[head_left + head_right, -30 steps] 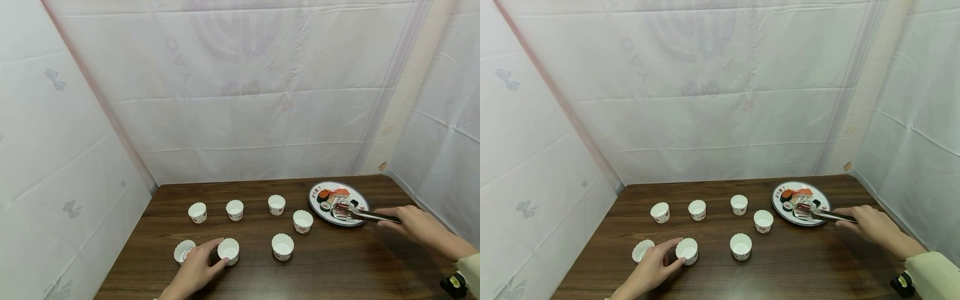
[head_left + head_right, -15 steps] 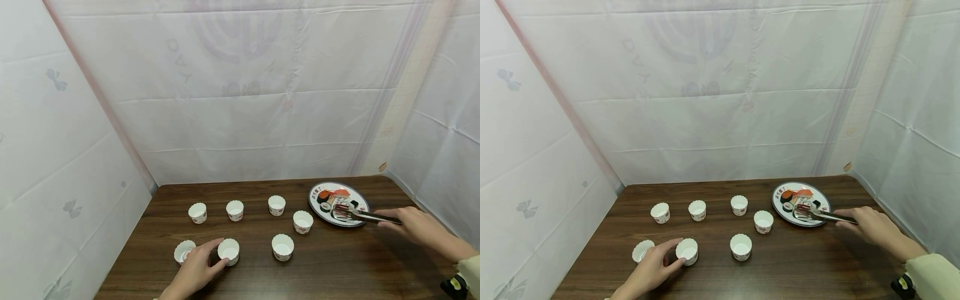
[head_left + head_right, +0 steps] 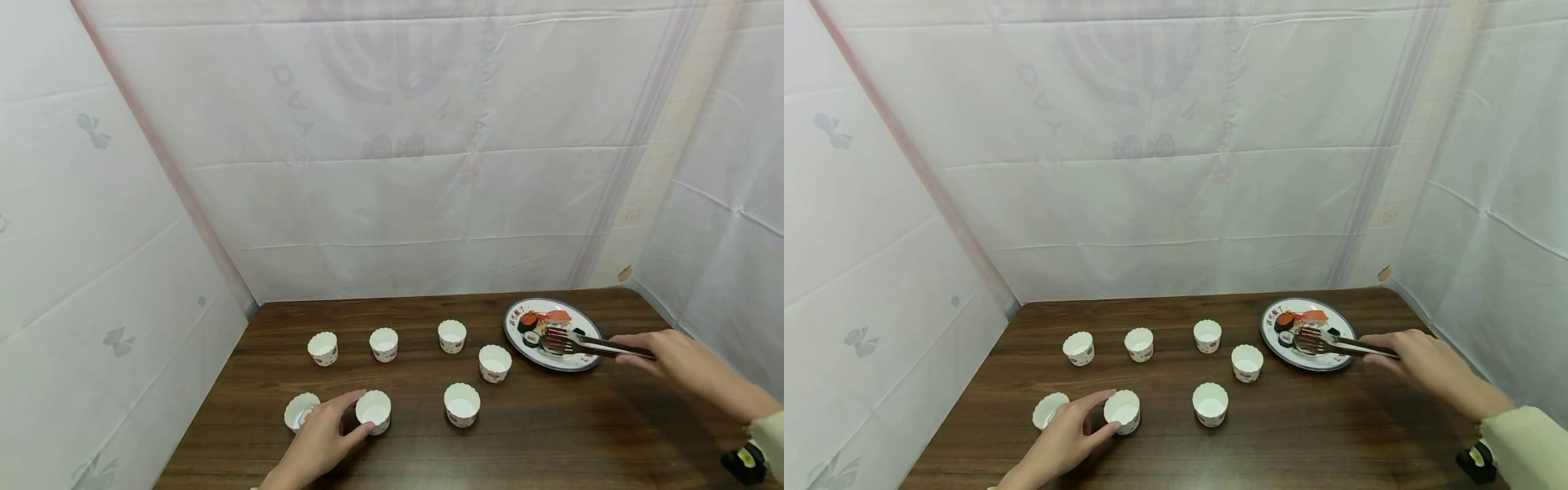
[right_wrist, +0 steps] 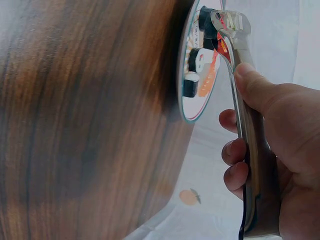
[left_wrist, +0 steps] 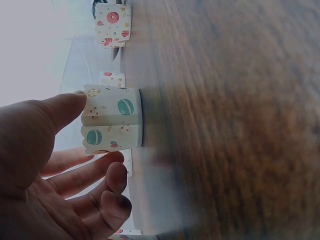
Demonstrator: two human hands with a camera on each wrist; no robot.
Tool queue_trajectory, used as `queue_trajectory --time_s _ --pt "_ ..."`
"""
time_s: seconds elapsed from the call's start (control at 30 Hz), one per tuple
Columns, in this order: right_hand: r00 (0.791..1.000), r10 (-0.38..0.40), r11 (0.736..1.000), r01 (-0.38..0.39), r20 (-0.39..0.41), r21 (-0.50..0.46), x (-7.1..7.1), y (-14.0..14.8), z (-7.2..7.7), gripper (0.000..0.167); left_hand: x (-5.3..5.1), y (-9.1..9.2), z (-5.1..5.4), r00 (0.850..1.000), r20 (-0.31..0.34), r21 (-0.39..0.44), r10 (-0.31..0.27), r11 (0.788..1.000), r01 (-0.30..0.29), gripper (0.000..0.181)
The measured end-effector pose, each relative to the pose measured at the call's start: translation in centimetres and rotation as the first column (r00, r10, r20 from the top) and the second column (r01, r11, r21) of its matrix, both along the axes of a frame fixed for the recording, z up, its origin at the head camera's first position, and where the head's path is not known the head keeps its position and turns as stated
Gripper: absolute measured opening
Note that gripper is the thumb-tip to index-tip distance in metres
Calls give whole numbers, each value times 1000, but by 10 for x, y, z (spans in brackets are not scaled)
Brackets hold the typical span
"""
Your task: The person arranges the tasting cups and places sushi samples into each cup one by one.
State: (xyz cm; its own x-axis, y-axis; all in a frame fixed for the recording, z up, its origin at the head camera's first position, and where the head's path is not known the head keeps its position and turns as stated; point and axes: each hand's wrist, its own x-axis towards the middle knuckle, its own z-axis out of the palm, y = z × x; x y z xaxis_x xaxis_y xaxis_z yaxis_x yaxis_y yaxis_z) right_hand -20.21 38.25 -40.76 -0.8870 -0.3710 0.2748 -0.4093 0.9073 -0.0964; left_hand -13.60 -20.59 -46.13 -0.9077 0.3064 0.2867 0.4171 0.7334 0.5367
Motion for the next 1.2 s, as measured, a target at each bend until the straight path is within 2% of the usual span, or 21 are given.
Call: queue_trajectory --time_s 0.37,0.53,0.83,1.2 --pt "997 56 998 -55 -60 19 -5 -12 22 37 1 0 0 1000 -1 -2 3 1000 -3 51" --pt "996 68 998 -67 -51 18 -5 -19 28 38 1 0 0 1000 15 3 -3 1000 3 52" --pt "993 83 996 -82 -85 24 -6 -36 36 37 1 0 0 1000 14 14 -13 1000 13 52" --pt "983 150 989 -150 -106 9 -11 -59 40 36 1 0 -1 1000 7 20 -12 1000 12 52"
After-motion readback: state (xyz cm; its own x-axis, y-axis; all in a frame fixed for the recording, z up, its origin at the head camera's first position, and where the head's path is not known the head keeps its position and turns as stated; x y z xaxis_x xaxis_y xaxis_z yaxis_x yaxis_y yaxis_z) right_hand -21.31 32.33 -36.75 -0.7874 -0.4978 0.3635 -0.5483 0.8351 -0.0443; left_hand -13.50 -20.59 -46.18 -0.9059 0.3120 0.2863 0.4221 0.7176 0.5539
